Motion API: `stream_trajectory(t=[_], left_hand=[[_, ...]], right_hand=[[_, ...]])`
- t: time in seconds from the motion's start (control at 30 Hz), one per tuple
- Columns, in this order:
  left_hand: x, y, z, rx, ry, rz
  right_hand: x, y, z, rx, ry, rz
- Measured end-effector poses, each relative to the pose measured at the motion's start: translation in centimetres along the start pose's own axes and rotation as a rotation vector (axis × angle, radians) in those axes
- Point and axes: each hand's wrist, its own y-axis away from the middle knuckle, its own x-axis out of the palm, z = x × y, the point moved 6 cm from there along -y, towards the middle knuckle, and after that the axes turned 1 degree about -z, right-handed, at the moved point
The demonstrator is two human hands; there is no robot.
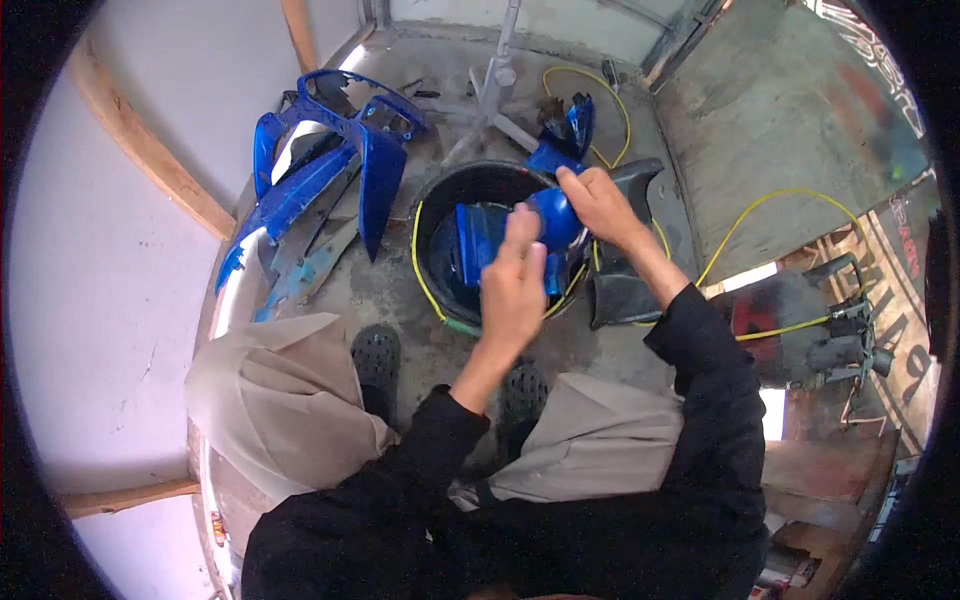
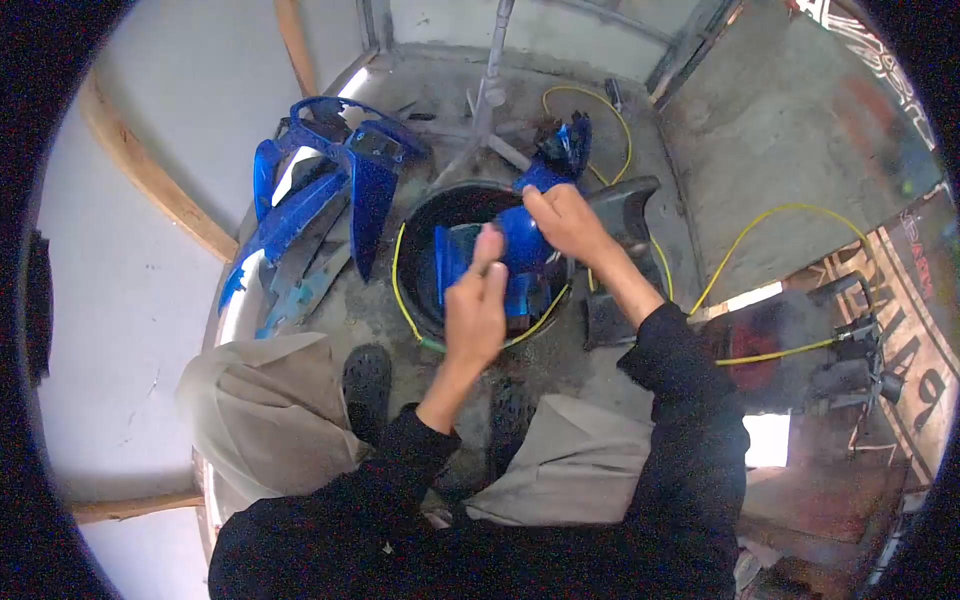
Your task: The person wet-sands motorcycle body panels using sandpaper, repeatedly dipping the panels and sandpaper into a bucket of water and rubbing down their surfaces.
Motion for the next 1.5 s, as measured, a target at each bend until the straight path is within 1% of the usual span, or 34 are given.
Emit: stream_trajectory(t=[0.03,0.07,0.1,0.13,0.17,0.2,0.23,0.3,0.33,0.37,0.43,0.47,0.53,0.57,0.6,0.63,0.73,0.8,0.83,0.9,0.93,0.97,1.03,1.07,1.17,1.2,1.3,1.33,1.37,1.43,1.47,1.5], left_hand=[[0.6,0.8,-1.3,0.138,0.013,0.043],[0.9,0.6,-0.8,0.176,-0.047,0.073],[1.1,0.6,-0.2,0.132,-0.041,0.026],[1.2,0.0,0.2,0.103,-0.039,-0.021],[1.3,-0.7,0.7,0.075,-0.04,-0.068],[1.4,-1.1,0.6,0.092,-0.011,-0.08],[1.3,-1.0,0.9,0.061,-0.013,-0.082],[0.6,-1.7,1.5,0.018,-0.019,-0.09],[0.3,-2.2,2.4,-0.069,-0.008,-0.088],[0.3,-1.7,2.2,-0.024,-0.03,-0.086],[0.7,-0.8,-0.4,0.073,-0.065,-0.08],[1.3,-0.2,-1.4,0.229,-0.166,-0.059],[0.8,-0.5,-0.1,0.187,-0.149,-0.069],[0.5,-1.0,0.8,0.175,-0.141,-0.073],[0.1,-1.7,2.3,-0.031,-0.037,-0.099],[-0.1,-1.9,2.9,-0.096,-0.076,-0.089],[-0.1,-0.7,0.8,0.083,-0.127,-0.067],[0.1,-0.2,0.0,0.193,-0.12,-0.038],[-0.3,-1.1,1.7,0.126,-0.09,-0.063],[-0.8,-2.0,5.1,-0.164,-0.126,-0.049],[-0.8,-1.7,3.6,-0.048,-0.128,-0.109],[-0.6,-0.8,2.5,0.014,-0.087,-0.098],[0.5,0.6,-0.7,0.263,-0.15,-0.017],[1.0,0.5,-0.4,0.278,-0.155,0.034],[0.9,-1.4,3.3,-0.01,-0.26,-0.044],[0.9,-1.6,2.5,0.022,-0.231,-0.048],[1.6,0.0,-1.0,0.298,-0.258,-0.027],[1.2,-0.5,-0.8,0.283,-0.273,-0.009],[0.7,-1.4,0.8,0.07,-0.245,0.005],[0.6,-1.7,1.9,-0.025,-0.271,-0.034],[0.8,-1.2,1.1,0.108,-0.272,-0.068],[0.8,-0.2,-0.2,0.232,-0.277,-0.095]], right_hand=[[-0.1,-0.1,-0.3,0.001,-0.002,-0.011],[-0.5,-0.3,-0.6,-0.004,0.008,-0.019],[-0.9,-0.1,-0.8,-0.006,0.019,-0.023],[-1.1,-0.1,-0.4,-0.066,0.021,-0.046],[-1.3,-0.4,-0.7,-0.04,0.014,-0.051],[-1.2,-0.3,-1.2,-0.003,0.004,-0.044],[-1.1,-0.2,-1.6,0.03,-0.004,-0.037],[-0.9,-0.1,-1.4,0.003,0.025,-0.05],[-0.8,-0.2,-1.3,-0.011,0.037,-0.06],[-0.6,-0.2,-1.2,-0.033,0.031,-0.058],[-0.8,-0.3,-1.1,-0.081,0.03,-0.059],[-0.8,-0.4,-1.2,-0.059,0.019,-0.06],[-1.0,-0.1,-1.2,-0.011,0.003,-0.055],[-1.1,-0.2,-1.0,-0.03,0.014,-0.058],[-1.0,-0.3,-1.0,-0.05,0.021,-0.063],[-0.6,-0.2,-1.1,-0.066,0.026,-0.059],[-0.3,-0.5,-0.9,-0.199,0.084,-0.106],[-0.6,-0.2,-1.1,-0.081,0.031,-0.06],[-0.7,0.1,-1.0,-0.021,0.006,-0.041],[-0.2,0.5,-0.9,-0.018,0.041,-0.021],[-0.2,-0.2,-0.6,-0.03,0.06,-0.017],[-0.5,-0.7,-0.3,-0.082,0.051,-0.035],[-0.7,-0.1,0.1,-0.158,0.028,-0.048],[-1.0,0.1,-0.4,-0.08,0.013,-0.051],[-1.1,0.1,-0.7,-0.005,-0.015,-0.054],[-1.0,-0.1,-0.7,-0.014,0.001,-0.057],[-1.0,-0.3,-0.9,-0.018,0.017,-0.052],[-1.0,-0.2,-1.1,-0.002,-0.007,-0.036],[-1.0,-0.1,-1.3,0.012,-0.028,-0.023],[-0.7,0.3,-0.7,-0.051,-0.005,-0.027],[-0.7,-0.1,-0.3,-0.092,0.01,-0.031],[-0.6,-0.3,-0.4,-0.085,-0.005,-0.033]])
